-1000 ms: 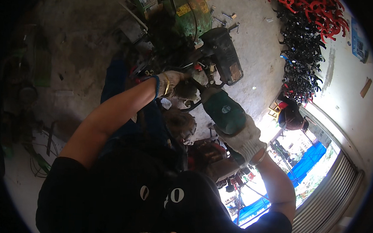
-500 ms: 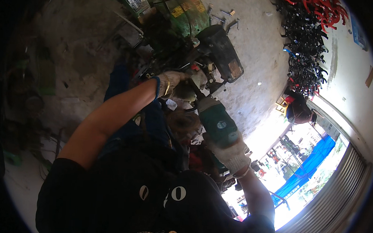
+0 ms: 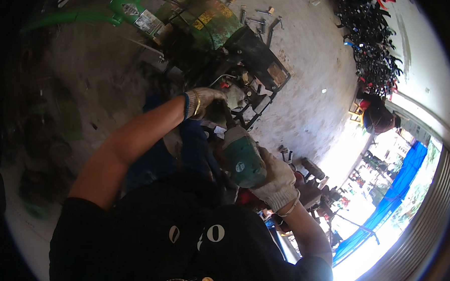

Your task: The person uses a cordless impact wrench to remove bolts from a small engine mounted on a green frame. They repeatedly position the tool, remove fasteners, and place them into a red oil container while sitting on the floor.

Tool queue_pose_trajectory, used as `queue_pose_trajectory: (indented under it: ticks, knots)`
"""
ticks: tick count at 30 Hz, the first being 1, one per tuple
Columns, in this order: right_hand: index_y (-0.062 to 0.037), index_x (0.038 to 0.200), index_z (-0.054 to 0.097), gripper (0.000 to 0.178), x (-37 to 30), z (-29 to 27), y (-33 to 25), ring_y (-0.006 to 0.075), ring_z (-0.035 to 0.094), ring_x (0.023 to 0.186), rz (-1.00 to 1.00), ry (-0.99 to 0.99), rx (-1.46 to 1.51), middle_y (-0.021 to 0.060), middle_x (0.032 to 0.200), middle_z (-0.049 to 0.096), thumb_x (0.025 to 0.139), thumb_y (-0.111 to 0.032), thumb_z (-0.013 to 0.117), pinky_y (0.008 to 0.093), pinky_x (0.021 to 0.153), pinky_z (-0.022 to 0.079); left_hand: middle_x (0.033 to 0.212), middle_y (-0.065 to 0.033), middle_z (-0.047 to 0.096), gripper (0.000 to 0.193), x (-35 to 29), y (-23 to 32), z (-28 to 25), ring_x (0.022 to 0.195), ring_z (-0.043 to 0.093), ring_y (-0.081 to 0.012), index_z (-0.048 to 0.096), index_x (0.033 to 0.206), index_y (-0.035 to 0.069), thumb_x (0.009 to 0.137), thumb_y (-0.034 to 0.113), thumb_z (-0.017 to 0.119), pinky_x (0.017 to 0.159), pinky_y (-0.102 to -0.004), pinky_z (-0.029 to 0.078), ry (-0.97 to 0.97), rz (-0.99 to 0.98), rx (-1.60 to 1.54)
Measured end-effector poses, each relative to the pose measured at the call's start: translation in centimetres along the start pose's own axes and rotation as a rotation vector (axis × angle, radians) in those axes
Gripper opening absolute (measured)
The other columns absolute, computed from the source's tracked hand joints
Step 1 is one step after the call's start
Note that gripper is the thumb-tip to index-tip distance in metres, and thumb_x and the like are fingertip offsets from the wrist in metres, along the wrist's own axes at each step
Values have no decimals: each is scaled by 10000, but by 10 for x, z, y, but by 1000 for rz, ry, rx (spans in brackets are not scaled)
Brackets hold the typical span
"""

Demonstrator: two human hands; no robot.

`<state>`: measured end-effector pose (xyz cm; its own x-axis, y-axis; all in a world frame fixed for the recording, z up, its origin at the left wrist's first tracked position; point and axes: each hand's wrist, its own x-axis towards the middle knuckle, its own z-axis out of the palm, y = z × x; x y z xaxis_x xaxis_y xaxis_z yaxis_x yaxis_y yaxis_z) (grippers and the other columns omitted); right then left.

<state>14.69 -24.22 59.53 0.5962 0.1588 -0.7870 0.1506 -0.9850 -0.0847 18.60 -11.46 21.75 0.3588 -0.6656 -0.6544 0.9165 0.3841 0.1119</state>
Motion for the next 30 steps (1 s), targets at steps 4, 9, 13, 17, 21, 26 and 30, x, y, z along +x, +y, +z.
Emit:
queue_pose_trajectory:
  ticks: [4, 9, 13, 17, 21, 26, 30]
  knots:
    - [-118, 1298, 543, 633, 5, 20, 10, 262, 697, 866, -16, 9, 233, 99, 999, 704, 759, -365, 765, 347, 765, 564, 1008, -191, 682, 306, -43, 6, -9, 835, 700, -301, 626, 1054, 4, 938, 283, 578, 743, -430, 581, 41, -84, -35]
    - [-117, 1263, 556, 651, -9, 33, 19, 317, 686, 905, -166, 163, 220, 151, 989, 690, 710, -387, 770, 383, 775, 547, 1027, -159, 677, 317, -76, 35, 3, 855, 683, -256, 625, 1081, 3, 945, 282, 563, 773, -391, 553, 24, 213, 734]
    - [-99, 1254, 563, 634, -27, 44, 31, 328, 673, 956, -132, 170, 385, 159, 1026, 680, 711, -361, 759, 392, 807, 541, 994, -146, 670, 277, -97, 58, 23, 851, 686, -251, 603, 1052, 1, 941, 251, 562, 754, -393, 572, 17, 216, 976]
    - [-82, 1282, 546, 679, -45, 77, 52, 313, 671, 970, -166, 354, 512, 135, 1033, 682, 709, -372, 765, 391, 820, 538, 896, -166, 677, 196, -112, 69, 68, 795, 701, -325, 587, 970, 7, 911, 192, 558, 731, -486, 621, 365, -320, 202]
    - [-88, 1297, 534, 693, -56, 131, 72, 276, 663, 1013, 96, 297, 585, 109, 1094, 673, 717, -388, 765, 374, 848, 529, 902, -165, 687, 203, -130, 78, 99, 771, 706, -328, 590, 977, -6, 901, 173, 534, 723, -501, 620, 453, -334, 372]
    - [-92, 1285, 545, 625, -63, 203, 95, 258, 636, 1066, 96, 408, 902, 104, 1153, 650, 762, -373, 741, 336, 890, 505, 947, -163, 659, 252, -134, 85, 113, 846, 686, -336, 503, 1149, 16, 972, 171, 412, 748, -566, 618, 562, -345, 452]
    - [-68, 1275, 548, 499, -83, 236, 102, 237, 616, 1087, 153, 428, 905, 104, 1182, 633, 836, -260, 686, 310, 929, 490, 995, -162, 627, 299, -125, 87, 109, 873, 671, -364, 400, 1243, 27, 965, 135, 379, 766, -582, 610, 591, -347, 515]
